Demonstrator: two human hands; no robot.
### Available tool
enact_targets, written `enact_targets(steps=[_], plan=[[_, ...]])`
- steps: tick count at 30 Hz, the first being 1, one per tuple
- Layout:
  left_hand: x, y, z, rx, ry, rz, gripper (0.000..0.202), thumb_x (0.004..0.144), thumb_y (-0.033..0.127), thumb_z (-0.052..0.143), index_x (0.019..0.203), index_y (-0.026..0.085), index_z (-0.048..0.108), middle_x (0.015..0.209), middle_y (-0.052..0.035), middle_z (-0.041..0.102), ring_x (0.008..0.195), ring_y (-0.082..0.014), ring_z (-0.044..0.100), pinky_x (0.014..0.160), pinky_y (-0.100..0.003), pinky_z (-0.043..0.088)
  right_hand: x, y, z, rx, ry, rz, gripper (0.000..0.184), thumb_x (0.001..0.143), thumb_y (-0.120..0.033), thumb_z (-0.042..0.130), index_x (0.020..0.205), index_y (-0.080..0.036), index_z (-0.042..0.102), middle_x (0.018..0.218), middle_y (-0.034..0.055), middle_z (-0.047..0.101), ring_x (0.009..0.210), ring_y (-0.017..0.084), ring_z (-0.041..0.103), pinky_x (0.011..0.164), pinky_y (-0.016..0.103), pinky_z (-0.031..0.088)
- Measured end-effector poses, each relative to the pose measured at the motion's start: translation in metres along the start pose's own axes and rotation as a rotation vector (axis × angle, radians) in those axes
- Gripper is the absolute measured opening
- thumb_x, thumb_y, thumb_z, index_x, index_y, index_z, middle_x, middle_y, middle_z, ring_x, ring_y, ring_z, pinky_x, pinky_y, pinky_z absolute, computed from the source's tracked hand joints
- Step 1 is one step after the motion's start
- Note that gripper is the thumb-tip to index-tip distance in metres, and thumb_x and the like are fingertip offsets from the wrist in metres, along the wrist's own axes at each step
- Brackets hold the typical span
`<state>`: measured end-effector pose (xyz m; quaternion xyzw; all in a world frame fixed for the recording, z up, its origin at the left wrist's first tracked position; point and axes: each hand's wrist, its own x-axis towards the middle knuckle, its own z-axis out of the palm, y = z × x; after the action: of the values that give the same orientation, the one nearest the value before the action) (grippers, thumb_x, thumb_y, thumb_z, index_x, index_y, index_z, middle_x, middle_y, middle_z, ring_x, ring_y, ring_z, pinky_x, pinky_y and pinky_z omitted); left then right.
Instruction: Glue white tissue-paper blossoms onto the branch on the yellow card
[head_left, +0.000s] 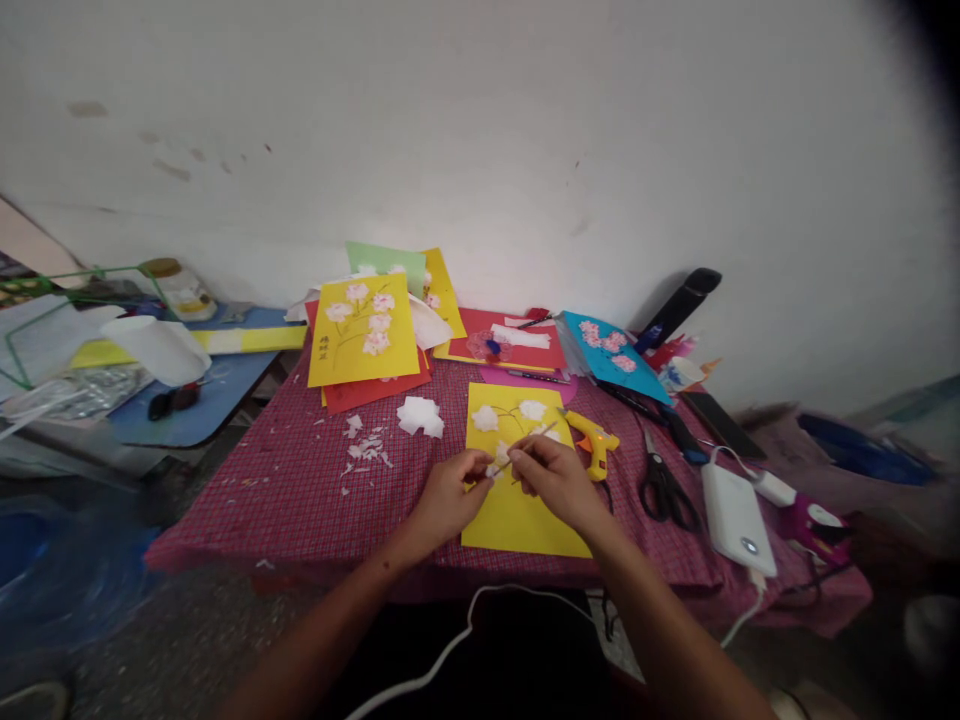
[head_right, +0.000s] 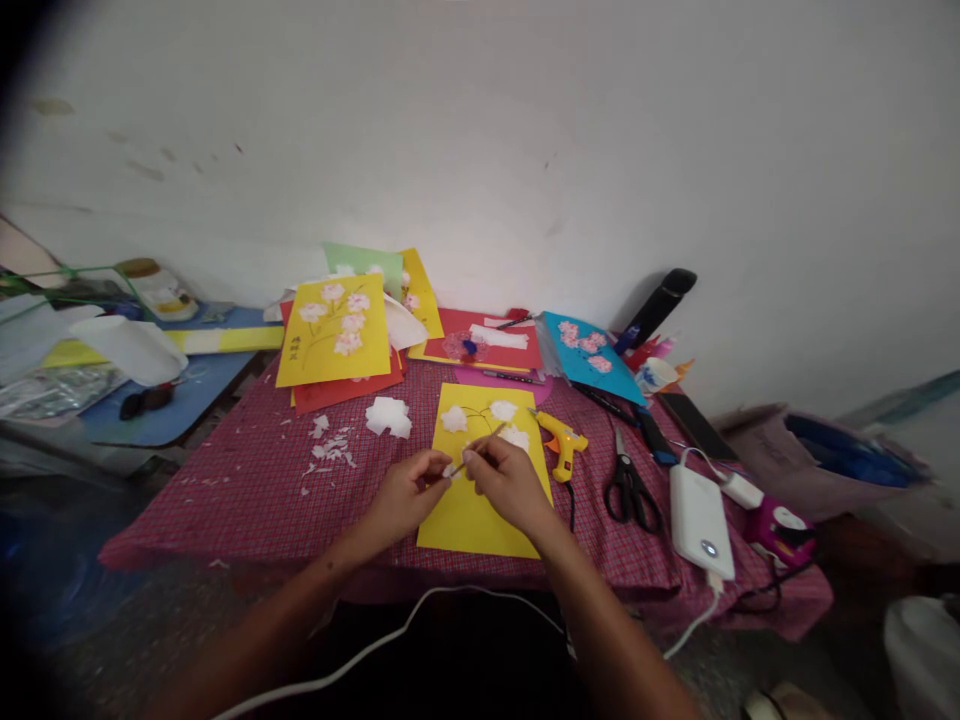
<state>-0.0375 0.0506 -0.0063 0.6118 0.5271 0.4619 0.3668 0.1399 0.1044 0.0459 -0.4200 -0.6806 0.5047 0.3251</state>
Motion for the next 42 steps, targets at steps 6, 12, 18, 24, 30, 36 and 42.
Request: enact_targets(steps=[6,12,18,24,30,36,42], plan=[[-0.03,0.017,-0.002,0.092,-0.04,0.017,0.015,0.088,0.02,0.061,0.102,0.021,0.067,0.097,-0.0039,0.074,0.089,-0.0175,0.068,0.082,-0.029,0.053,-0.044,0.028,0.016,0.237,0.218,0.025,0.028,0.086,-0.046,0.069,0.077,-0.02,0.065,0.066,-0.0004,0.062,0.047,0.011,0.052,0.043,0.024,0.039],[-0.039,0.028,-0.002,0.065,-0.166,-0.025,0.013,0.087,0.02,0.06,0.099,0.02,0.065,0.088,-0.0013,0.072,0.079,-0.0146,0.065,0.074,-0.025,0.05,-0.066,0.05,0.019,0.515,0.217,0.079,0.02,0.083,-0.04,0.074,0.088,-0.021,0.07,0.061,-0.0017,0.06,0.045,0.011,0.05,0.044,0.025,0.038],[-0.037,0.03,-0.008,0.084,-0.284,-0.05,0.018,0.086,0.018,0.06,0.103,0.021,0.064,0.088,-0.0006,0.071,0.082,-0.0154,0.065,0.077,-0.026,0.048,-0.07,0.053,0.011,0.536,0.071,0.152,0.027,0.08,-0.043,0.077,0.09,-0.02,0.069,0.065,0.0003,0.068,0.045,0.012,0.056,0.044,0.024,0.042],[-0.035,0.033,-0.005,0.174,-0.309,-0.012,0.022,0.085,0.017,0.059,0.105,0.021,0.066,0.094,-0.0025,0.072,0.086,-0.0167,0.066,0.079,-0.027,0.048,-0.069,0.048,0.019,0.478,0.178,0.146,0.033,0.079,-0.049,0.076,0.074,-0.019,0.063,0.06,-0.0009,0.066,0.041,0.01,0.054,0.041,0.021,0.041],[-0.031,0.036,0.001,0.242,-0.323,-0.004,0.022,0.087,0.02,0.059,0.108,0.021,0.065,0.094,-0.0029,0.072,0.085,-0.0173,0.065,0.079,-0.027,0.048,-0.075,0.053,0.016,0.505,0.192,0.112,0.028,0.081,-0.049,0.074,0.084,-0.021,0.068,0.062,-0.001,0.064,0.044,0.011,0.054,0.042,0.023,0.043],[-0.022,0.034,0.006,0.255,-0.345,0.009,0.025,0.089,0.019,0.059,0.113,0.021,0.064,0.094,-0.0026,0.071,0.086,-0.0171,0.065,0.08,-0.028,0.048,-0.082,0.057,-0.002,0.412,0.126,0.038,0.017,0.082,-0.039,0.073,0.08,-0.022,0.074,0.084,0.0034,0.068,0.052,0.011,0.057,0.048,0.024,0.046],[-0.009,0.04,0.015,0.199,-0.365,-0.012,0.024,0.091,0.022,0.058,0.114,0.022,0.063,0.092,-0.0012,0.072,0.085,-0.0156,0.067,0.078,-0.027,0.049,-0.078,0.053,-0.01,0.502,0.15,0.075,0.024,0.08,-0.043,0.075,0.089,-0.022,0.068,0.072,0.0021,0.071,0.049,0.013,0.06,0.048,0.025,0.047]])
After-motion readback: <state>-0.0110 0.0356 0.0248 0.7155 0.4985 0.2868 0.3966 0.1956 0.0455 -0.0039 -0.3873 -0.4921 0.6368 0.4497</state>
